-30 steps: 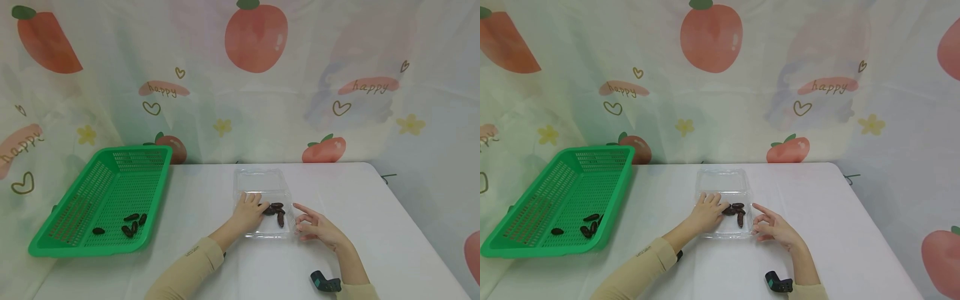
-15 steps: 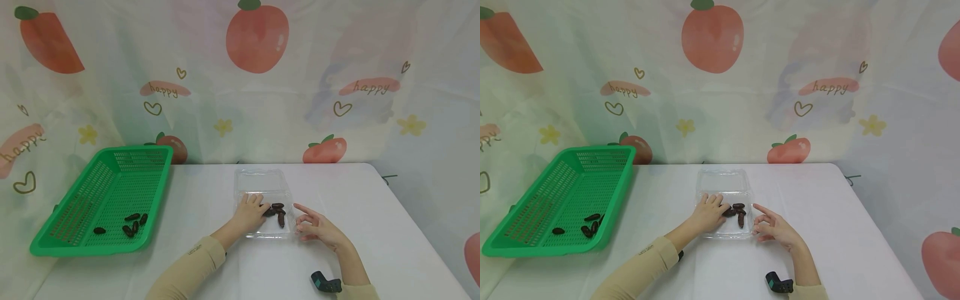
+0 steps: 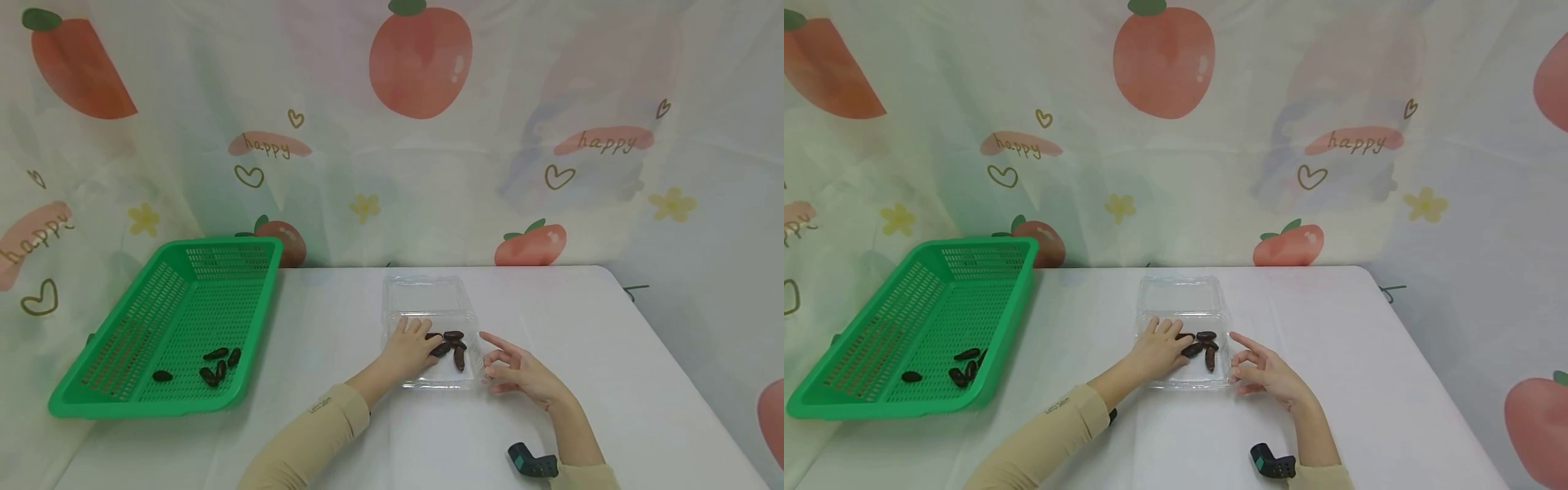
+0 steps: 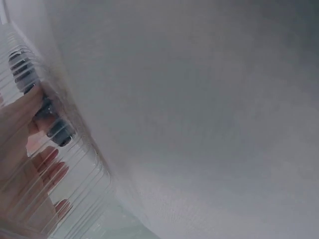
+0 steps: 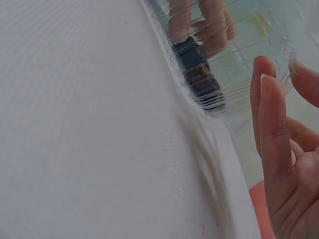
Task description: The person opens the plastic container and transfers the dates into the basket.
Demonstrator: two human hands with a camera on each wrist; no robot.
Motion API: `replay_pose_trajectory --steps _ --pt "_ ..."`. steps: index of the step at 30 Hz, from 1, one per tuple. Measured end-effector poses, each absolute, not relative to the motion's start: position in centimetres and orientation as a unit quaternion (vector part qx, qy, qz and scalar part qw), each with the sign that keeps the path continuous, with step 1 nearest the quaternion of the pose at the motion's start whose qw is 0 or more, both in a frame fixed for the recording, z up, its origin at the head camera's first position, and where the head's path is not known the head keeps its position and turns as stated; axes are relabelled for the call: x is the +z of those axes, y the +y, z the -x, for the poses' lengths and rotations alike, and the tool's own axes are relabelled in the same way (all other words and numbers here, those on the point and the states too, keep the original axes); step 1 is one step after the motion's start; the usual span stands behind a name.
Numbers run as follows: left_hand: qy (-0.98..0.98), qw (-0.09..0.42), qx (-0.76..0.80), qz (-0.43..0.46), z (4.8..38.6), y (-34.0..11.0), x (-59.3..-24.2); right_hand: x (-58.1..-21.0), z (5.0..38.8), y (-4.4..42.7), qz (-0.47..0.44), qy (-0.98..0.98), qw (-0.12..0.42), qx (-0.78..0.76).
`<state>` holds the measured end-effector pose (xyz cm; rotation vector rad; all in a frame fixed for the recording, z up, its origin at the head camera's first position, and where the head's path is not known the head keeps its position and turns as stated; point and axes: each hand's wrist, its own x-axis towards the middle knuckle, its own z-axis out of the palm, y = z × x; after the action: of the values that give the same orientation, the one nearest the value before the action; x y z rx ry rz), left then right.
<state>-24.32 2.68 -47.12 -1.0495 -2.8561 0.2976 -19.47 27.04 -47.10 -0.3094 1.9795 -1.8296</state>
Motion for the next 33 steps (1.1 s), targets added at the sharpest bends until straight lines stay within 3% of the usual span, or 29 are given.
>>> replay_pose_trajectory --steps 14,33 --pt "-0.939 0.032 0.066 0.335 24.4 2.8 -46.7 -47.0 19.5 27.1 0.112 0.711 0.216 -0.659" --pt "-0.951 0.104 0.057 0.285 24.1 0.4 -43.3 -46.9 19.3 27.1 0.112 0.715 0.213 -0.656"
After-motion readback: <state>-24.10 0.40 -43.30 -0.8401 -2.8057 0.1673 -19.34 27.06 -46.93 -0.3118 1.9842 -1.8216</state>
